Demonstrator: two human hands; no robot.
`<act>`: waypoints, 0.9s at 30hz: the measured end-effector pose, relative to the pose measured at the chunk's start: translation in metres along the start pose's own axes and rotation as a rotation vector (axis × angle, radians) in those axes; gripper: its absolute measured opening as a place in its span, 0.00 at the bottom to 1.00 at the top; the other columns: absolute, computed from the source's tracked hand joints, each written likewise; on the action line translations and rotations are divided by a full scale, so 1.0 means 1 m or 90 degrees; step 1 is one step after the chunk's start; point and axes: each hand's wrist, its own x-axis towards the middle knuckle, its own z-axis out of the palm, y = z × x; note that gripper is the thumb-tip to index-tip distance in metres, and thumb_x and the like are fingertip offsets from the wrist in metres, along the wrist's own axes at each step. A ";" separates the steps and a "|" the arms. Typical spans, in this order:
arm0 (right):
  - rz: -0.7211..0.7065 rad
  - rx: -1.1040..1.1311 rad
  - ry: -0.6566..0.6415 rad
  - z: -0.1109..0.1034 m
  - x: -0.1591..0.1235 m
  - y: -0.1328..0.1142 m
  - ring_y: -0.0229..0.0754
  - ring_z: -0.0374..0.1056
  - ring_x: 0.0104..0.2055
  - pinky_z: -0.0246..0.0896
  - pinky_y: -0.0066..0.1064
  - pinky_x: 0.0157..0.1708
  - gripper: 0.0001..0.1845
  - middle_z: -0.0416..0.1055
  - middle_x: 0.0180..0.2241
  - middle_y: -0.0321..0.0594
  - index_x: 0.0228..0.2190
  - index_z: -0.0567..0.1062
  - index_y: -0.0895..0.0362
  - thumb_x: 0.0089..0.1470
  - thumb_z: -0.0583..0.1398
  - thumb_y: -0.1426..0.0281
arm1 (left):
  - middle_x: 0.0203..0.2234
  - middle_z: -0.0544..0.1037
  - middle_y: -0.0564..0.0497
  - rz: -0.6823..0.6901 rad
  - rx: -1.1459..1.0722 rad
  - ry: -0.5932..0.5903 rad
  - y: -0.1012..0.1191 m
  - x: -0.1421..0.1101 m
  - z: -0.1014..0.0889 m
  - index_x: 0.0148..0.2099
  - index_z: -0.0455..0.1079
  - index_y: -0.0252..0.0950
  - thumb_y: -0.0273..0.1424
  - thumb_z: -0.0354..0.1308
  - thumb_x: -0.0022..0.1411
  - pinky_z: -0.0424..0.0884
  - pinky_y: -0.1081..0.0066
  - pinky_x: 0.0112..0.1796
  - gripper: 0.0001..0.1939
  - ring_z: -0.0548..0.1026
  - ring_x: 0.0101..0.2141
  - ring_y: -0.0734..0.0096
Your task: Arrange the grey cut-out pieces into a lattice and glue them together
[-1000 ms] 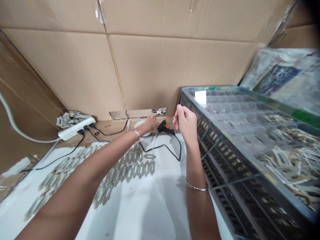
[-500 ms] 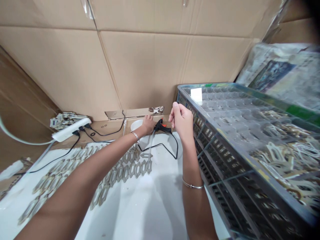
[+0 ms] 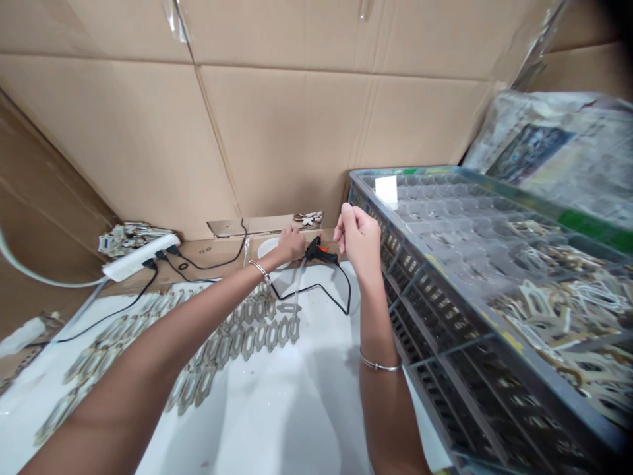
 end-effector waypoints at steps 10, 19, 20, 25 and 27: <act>0.007 0.033 -0.007 0.002 -0.001 -0.001 0.30 0.56 0.14 0.52 0.23 0.17 0.24 0.64 0.15 0.31 0.20 0.64 0.55 0.62 0.51 0.55 | 0.35 0.80 0.48 0.101 -0.107 -0.088 -0.037 0.005 -0.033 0.43 0.77 0.31 0.35 0.52 0.62 0.68 0.72 0.37 0.16 0.75 0.35 0.65; -0.001 0.045 -0.014 0.005 -0.001 0.000 0.30 0.55 0.13 0.52 0.23 0.17 0.24 0.65 0.15 0.31 0.21 0.64 0.55 0.62 0.52 0.54 | 0.34 0.81 0.43 0.127 0.069 -0.062 -0.011 -0.003 0.000 0.36 0.77 0.36 0.29 0.57 0.57 0.53 0.50 0.56 0.07 0.69 0.50 0.49; 0.000 0.044 -0.014 0.005 -0.001 0.000 0.30 0.55 0.13 0.52 0.23 0.17 0.24 0.65 0.15 0.31 0.21 0.64 0.55 0.62 0.52 0.54 | 0.35 0.81 0.42 0.132 0.091 -0.057 -0.008 -0.004 0.003 0.36 0.77 0.36 0.27 0.58 0.57 0.51 0.48 0.57 0.07 0.68 0.51 0.48; -0.002 0.035 0.000 0.003 -0.001 0.000 0.30 0.55 0.13 0.52 0.23 0.17 0.24 0.64 0.15 0.31 0.20 0.64 0.55 0.62 0.52 0.54 | 0.37 0.81 0.43 0.168 0.164 -0.047 -0.003 -0.009 0.012 0.39 0.77 0.35 0.24 0.56 0.58 0.46 0.47 0.59 0.09 0.68 0.52 0.50; -0.002 0.033 0.000 0.003 0.000 0.000 0.30 0.55 0.14 0.51 0.23 0.17 0.24 0.64 0.15 0.31 0.20 0.64 0.55 0.62 0.52 0.54 | 0.36 0.81 0.45 0.180 0.181 -0.044 -0.003 -0.010 0.014 0.39 0.77 0.36 0.23 0.55 0.58 0.46 0.49 0.60 0.10 0.68 0.51 0.51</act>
